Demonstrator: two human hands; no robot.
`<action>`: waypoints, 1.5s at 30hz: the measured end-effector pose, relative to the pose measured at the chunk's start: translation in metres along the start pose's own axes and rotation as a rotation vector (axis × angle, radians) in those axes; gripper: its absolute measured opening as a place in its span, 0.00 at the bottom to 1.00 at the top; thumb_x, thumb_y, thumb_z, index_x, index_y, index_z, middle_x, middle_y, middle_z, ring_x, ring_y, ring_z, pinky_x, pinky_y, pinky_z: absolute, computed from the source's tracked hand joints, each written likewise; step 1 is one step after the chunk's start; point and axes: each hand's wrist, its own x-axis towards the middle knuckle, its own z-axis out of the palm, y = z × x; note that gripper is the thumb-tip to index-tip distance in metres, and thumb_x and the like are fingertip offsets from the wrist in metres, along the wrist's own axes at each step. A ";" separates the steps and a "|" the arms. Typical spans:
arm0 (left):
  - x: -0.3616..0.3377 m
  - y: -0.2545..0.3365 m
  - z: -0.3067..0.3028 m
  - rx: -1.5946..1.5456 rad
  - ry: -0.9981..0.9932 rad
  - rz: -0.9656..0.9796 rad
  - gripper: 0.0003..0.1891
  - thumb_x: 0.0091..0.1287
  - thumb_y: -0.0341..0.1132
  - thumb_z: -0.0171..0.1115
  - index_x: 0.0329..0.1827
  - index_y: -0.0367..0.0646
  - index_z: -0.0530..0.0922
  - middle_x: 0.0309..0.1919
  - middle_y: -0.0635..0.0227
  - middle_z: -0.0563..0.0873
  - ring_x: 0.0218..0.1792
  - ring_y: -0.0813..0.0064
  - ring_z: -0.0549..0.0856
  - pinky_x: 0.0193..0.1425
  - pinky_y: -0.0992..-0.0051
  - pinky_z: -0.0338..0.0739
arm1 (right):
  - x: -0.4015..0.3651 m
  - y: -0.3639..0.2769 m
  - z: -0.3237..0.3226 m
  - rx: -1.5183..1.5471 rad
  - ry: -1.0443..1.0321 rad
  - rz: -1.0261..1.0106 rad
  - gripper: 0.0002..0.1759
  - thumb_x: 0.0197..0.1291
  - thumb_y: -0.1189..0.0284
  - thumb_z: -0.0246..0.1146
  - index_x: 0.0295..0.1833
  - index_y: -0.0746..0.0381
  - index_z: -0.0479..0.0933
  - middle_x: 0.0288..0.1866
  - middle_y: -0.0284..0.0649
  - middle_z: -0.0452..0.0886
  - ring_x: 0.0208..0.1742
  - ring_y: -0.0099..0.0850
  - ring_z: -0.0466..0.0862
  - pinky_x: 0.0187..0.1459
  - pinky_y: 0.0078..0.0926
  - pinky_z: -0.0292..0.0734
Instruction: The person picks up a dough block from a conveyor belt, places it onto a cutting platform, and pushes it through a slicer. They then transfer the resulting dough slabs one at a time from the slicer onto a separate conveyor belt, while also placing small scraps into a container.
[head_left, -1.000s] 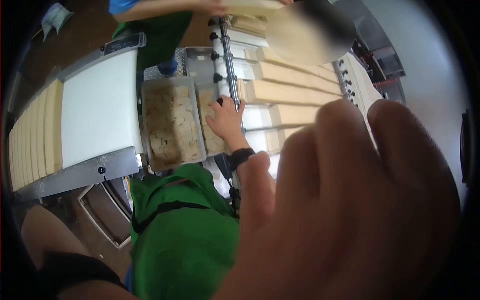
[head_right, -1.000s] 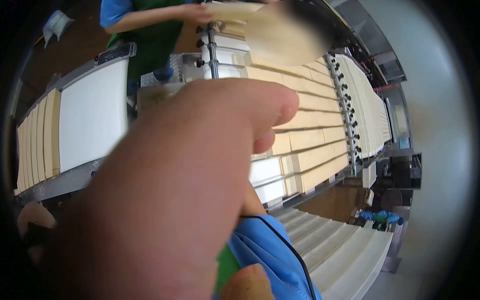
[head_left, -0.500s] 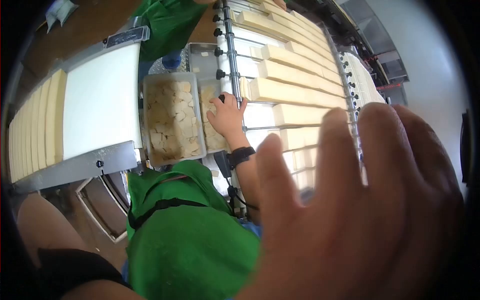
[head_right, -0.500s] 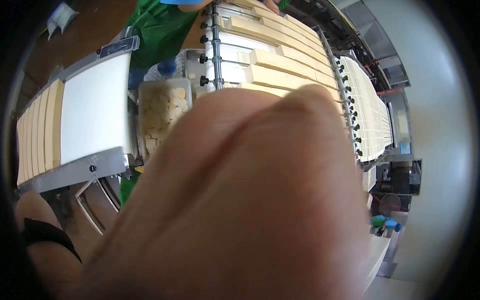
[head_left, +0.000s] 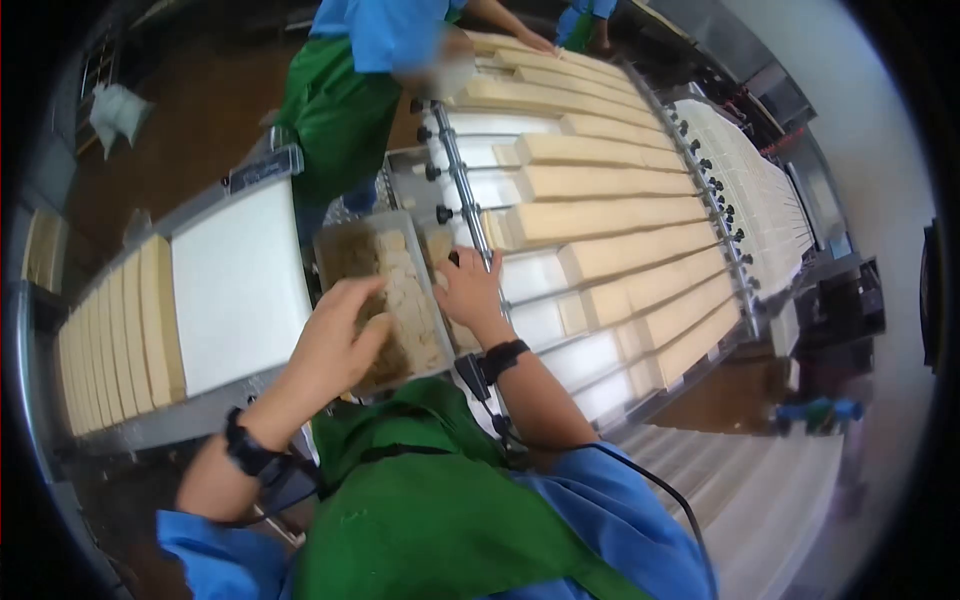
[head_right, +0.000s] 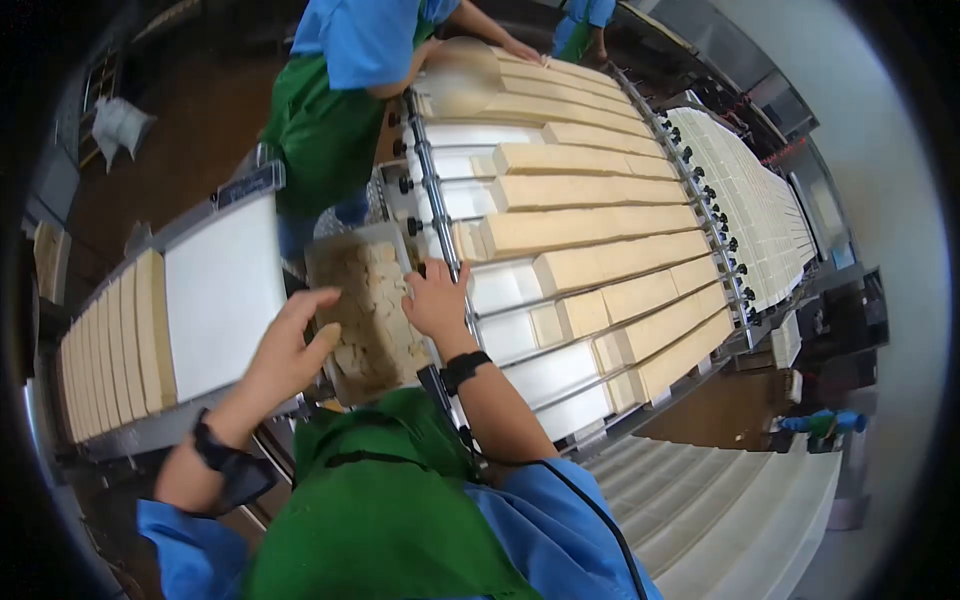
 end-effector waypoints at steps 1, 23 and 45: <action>-0.007 -0.040 0.012 0.148 0.081 0.035 0.16 0.69 0.33 0.64 0.57 0.36 0.79 0.52 0.48 0.83 0.56 0.48 0.81 0.61 0.62 0.76 | -0.001 -0.001 -0.002 0.005 0.007 0.003 0.20 0.53 0.58 0.70 0.52 0.49 0.83 0.63 0.42 0.76 0.71 0.39 0.71 0.73 0.73 0.49; -0.090 -0.199 0.069 0.634 0.355 0.005 0.12 0.68 0.45 0.66 0.31 0.48 0.89 0.37 0.74 0.91 0.52 0.67 0.86 0.60 0.62 0.75 | -0.004 -0.006 -0.004 0.051 0.015 0.046 0.19 0.52 0.59 0.70 0.51 0.49 0.85 0.58 0.41 0.79 0.66 0.39 0.76 0.73 0.68 0.51; -0.097 -0.215 0.068 0.693 0.492 0.080 0.12 0.63 0.44 0.65 0.22 0.51 0.83 0.29 0.74 0.86 0.46 0.71 0.83 0.53 0.69 0.76 | 0.002 -0.015 -0.015 -0.048 -0.189 0.041 0.21 0.59 0.58 0.69 0.59 0.46 0.82 0.69 0.45 0.73 0.75 0.43 0.69 0.77 0.67 0.44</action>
